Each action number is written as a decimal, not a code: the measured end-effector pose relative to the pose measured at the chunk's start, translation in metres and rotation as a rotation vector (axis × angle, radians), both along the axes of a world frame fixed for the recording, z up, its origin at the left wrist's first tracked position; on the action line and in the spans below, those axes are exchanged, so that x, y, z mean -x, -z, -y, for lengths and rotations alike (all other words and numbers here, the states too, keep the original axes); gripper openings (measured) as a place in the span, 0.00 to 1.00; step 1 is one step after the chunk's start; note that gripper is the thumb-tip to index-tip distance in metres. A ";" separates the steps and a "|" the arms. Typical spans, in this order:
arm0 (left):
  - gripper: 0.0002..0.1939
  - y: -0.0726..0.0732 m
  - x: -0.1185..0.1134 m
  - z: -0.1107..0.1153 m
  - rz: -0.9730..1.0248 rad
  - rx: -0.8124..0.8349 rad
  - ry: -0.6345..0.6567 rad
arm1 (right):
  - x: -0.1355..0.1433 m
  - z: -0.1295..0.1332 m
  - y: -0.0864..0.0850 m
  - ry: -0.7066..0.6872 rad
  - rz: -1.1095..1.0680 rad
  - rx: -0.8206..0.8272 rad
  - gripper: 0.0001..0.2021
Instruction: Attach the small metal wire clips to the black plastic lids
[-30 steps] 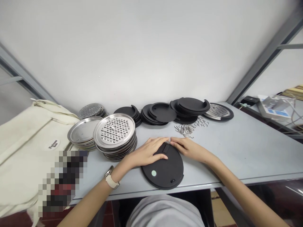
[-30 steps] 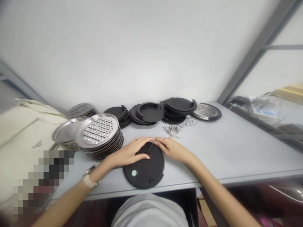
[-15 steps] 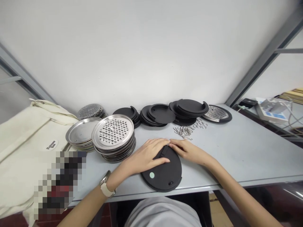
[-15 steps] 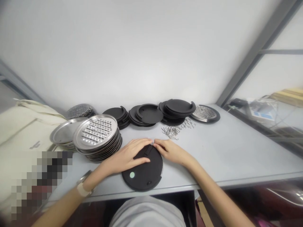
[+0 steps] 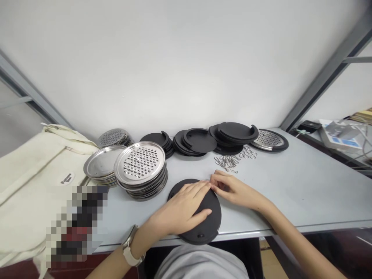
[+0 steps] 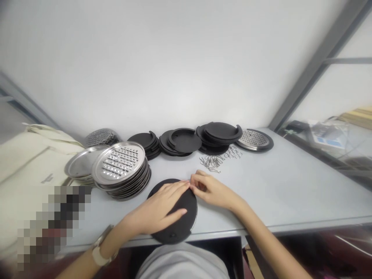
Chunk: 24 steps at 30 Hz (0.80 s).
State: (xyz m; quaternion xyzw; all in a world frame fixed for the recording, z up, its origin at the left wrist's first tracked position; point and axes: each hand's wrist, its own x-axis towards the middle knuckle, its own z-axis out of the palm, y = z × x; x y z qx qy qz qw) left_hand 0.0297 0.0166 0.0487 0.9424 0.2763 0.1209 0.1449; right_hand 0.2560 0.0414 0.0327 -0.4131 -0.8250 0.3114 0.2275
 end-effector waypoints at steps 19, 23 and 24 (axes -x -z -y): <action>0.07 -0.001 0.000 0.006 0.099 0.068 -0.251 | 0.003 0.001 -0.003 -0.046 0.045 0.070 0.16; 0.03 0.001 -0.004 0.003 0.060 0.041 -0.285 | 0.004 0.002 -0.005 -0.062 0.054 0.072 0.16; 0.04 0.001 -0.006 0.002 0.045 0.019 -0.291 | 0.004 0.002 -0.005 -0.065 0.052 0.074 0.16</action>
